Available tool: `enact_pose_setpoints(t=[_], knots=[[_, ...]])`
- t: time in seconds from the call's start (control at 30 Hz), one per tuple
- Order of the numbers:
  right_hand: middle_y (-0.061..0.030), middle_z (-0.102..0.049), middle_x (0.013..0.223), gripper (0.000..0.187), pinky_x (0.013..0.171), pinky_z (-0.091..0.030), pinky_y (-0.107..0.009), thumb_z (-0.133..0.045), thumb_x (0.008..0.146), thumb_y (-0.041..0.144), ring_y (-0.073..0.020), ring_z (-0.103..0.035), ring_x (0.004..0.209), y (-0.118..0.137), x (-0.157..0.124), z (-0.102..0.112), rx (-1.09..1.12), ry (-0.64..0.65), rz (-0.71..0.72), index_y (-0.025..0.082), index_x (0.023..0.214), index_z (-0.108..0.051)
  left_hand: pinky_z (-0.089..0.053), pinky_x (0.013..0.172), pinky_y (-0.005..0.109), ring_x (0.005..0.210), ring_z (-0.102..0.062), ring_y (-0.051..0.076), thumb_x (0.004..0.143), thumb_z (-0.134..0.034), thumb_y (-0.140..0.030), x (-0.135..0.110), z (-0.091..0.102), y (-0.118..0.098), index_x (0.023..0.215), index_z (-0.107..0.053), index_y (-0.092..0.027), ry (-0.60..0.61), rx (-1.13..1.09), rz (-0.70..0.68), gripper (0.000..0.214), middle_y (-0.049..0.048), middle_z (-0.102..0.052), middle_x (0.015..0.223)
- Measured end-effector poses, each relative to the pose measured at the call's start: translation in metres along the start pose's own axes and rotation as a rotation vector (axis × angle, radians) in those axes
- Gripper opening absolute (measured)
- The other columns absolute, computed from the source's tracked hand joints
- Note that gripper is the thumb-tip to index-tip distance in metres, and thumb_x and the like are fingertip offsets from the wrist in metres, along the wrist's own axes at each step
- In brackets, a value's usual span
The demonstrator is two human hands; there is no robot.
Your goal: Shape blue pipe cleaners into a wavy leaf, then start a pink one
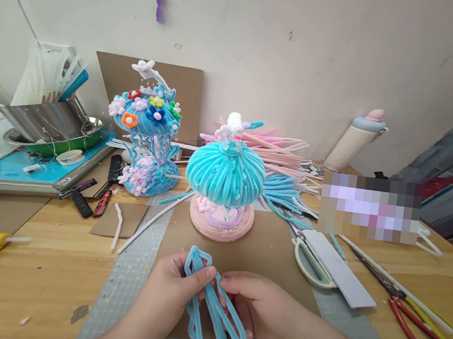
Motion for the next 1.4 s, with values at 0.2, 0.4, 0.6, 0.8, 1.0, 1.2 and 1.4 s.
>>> enact_pose_setpoints(t=[0.2,0.4,0.6,0.8,1.0,1.2,1.4], knots=[[0.0025,-0.043,0.055,0.021,0.036,-0.012,-0.020,-0.045,0.076,0.028,-0.0055,-0.034,0.040,-0.0011,0.0000,-0.0002,0.029,0.007,-0.008,0.013,0.078,-0.058,-0.033,0.047,0.020,0.046,-0.049,0.010,0.068,-0.065,-0.037,0.0010,0.0012,-0.0010,0.056,-0.054,-0.014,-0.043,-0.002,-0.023,0.028,-0.0013,-0.055,0.048],[0.0026,-0.045,0.053,0.018,0.037,-0.016,-0.021,-0.047,0.074,0.026,-0.0062,-0.036,0.041,-0.0020,0.0008,0.0010,0.000,-0.022,0.000,0.012,0.079,-0.059,-0.032,0.046,0.020,0.045,-0.048,0.010,0.066,-0.067,-0.036,0.0003,0.0013,0.0002,0.055,-0.053,-0.014,-0.047,-0.005,-0.012,0.029,-0.0027,-0.052,0.046],[0.0022,-0.047,0.054,0.018,0.037,-0.018,-0.020,-0.045,0.075,0.028,-0.0066,-0.038,0.041,-0.0013,0.0005,0.0009,0.006,-0.034,-0.005,0.013,0.072,-0.056,-0.032,0.047,0.020,0.047,-0.048,0.010,0.068,-0.066,-0.038,0.0013,0.0038,0.0028,0.057,-0.054,-0.014,-0.052,0.023,-0.026,0.028,-0.0026,-0.051,0.048],[0.0027,-0.042,0.053,0.020,0.039,-0.019,-0.018,-0.048,0.073,0.030,-0.0061,-0.037,0.044,-0.0015,-0.0011,0.0016,-0.007,-0.036,-0.034,0.014,0.061,-0.048,-0.032,0.046,0.021,0.046,-0.049,0.011,0.066,-0.067,-0.038,-0.0003,0.0010,0.0003,0.057,-0.055,-0.014,-0.054,0.005,0.002,0.029,-0.0022,-0.051,0.047],[0.0021,-0.045,0.061,0.019,0.041,-0.021,-0.019,-0.049,0.075,0.031,-0.0060,-0.038,0.046,0.0005,-0.0030,-0.0005,0.008,-0.044,-0.008,0.014,0.070,-0.054,-0.032,0.047,0.021,0.047,-0.046,0.010,0.068,-0.066,-0.037,0.0000,0.0021,0.0015,0.057,-0.056,-0.013,-0.050,0.031,-0.014,0.028,-0.0012,-0.052,0.048],[0.0004,-0.053,0.067,0.013,0.047,-0.026,-0.019,-0.061,0.072,0.025,-0.0065,-0.044,0.054,0.0033,-0.0032,-0.0009,0.045,-0.067,0.105,0.014,0.074,-0.054,-0.032,0.048,0.020,0.047,-0.045,0.010,0.066,-0.067,-0.036,-0.0034,0.0006,-0.0012,0.058,-0.057,-0.014,-0.045,-0.010,0.019,0.025,-0.0016,-0.052,0.048],[-0.0018,-0.055,0.070,0.010,0.050,-0.028,-0.020,-0.057,0.075,0.023,-0.0077,-0.046,0.057,0.0015,-0.0025,-0.0002,0.051,-0.032,0.127,0.014,0.077,-0.054,-0.033,0.048,0.020,0.047,-0.044,0.009,0.067,-0.065,-0.038,-0.0034,-0.0023,-0.0032,0.062,-0.055,-0.015,-0.032,-0.077,0.027,0.026,-0.0013,-0.054,0.051]])
Point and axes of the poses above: each hand's wrist, its own x-axis towards the middle knuckle, its own z-axis out of the back of the hand, y = z × x, the point moved 3 cm from there along x, towards the middle knuckle
